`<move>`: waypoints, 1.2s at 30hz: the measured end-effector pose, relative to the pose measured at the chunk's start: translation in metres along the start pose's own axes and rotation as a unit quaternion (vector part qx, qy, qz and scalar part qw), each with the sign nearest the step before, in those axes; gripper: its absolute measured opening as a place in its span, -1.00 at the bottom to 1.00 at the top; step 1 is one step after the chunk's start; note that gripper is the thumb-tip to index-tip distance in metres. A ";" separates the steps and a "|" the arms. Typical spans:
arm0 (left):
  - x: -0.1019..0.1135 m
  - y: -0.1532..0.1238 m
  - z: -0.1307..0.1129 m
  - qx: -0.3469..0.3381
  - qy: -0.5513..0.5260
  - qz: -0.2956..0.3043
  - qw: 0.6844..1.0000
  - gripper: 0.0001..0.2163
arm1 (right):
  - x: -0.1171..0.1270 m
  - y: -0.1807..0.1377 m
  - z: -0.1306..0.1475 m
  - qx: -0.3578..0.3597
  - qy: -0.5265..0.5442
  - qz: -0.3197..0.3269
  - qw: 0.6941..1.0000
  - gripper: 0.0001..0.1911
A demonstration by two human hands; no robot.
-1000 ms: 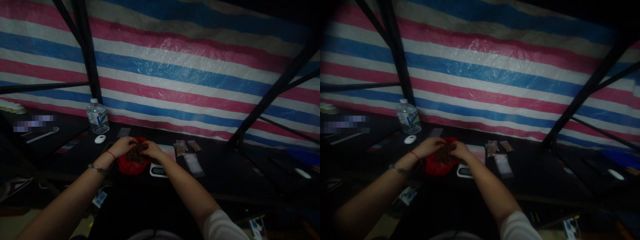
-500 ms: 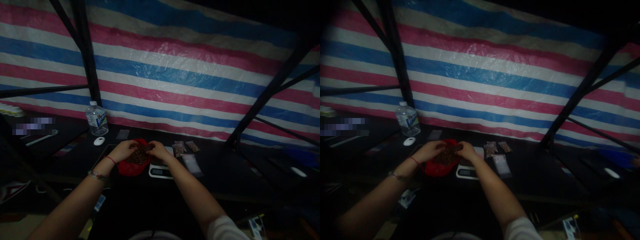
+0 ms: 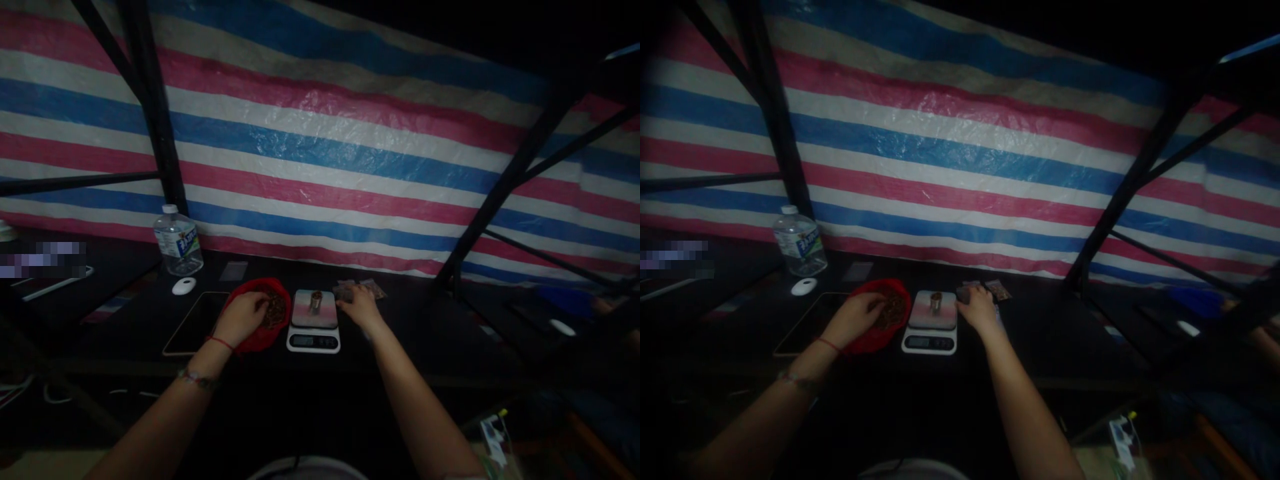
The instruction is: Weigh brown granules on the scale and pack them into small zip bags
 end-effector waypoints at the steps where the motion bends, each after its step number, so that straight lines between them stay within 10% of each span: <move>1: 0.004 -0.003 -0.003 -0.009 0.005 -0.022 1.000 -0.69 | 0.008 -0.005 -0.012 -0.017 -0.029 -0.006 0.999 -0.45; 9: 0.018 -0.026 -0.024 -0.046 0.022 -0.080 0.996 -0.72 | -0.016 -0.065 -0.057 -0.118 -0.144 0.121 0.975 -0.64; 20: 0.020 -0.030 -0.037 -0.062 -0.006 -0.089 0.994 -0.75 | 0.018 -0.061 -0.066 -0.105 0.001 0.028 0.994 -0.69; 23: 0.023 -0.032 -0.051 -0.067 -0.067 -0.071 0.993 -0.75 | 0.055 -0.057 -0.042 -0.053 0.135 -0.070 0.987 -0.71; 30: -0.013 -0.053 -0.086 0.010 -0.360 0.148 0.921 -0.64 | 0.052 -0.079 0.091 0.146 0.373 0.119 0.909 -0.75; 36: -0.024 -0.065 -0.090 0.083 -0.443 0.213 0.867 -0.72 | 0.041 -0.077 0.115 0.157 0.366 0.103 0.912 -0.79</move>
Point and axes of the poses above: each hand's wrist, its own y-axis towards the middle knuckle, its own x-axis out of the back of the hand, z = x × y, the point moved 10 cm from there along y, towards the middle knuckle, and after that the axes turned 8 degrees about -z, right-handed, at the moved point
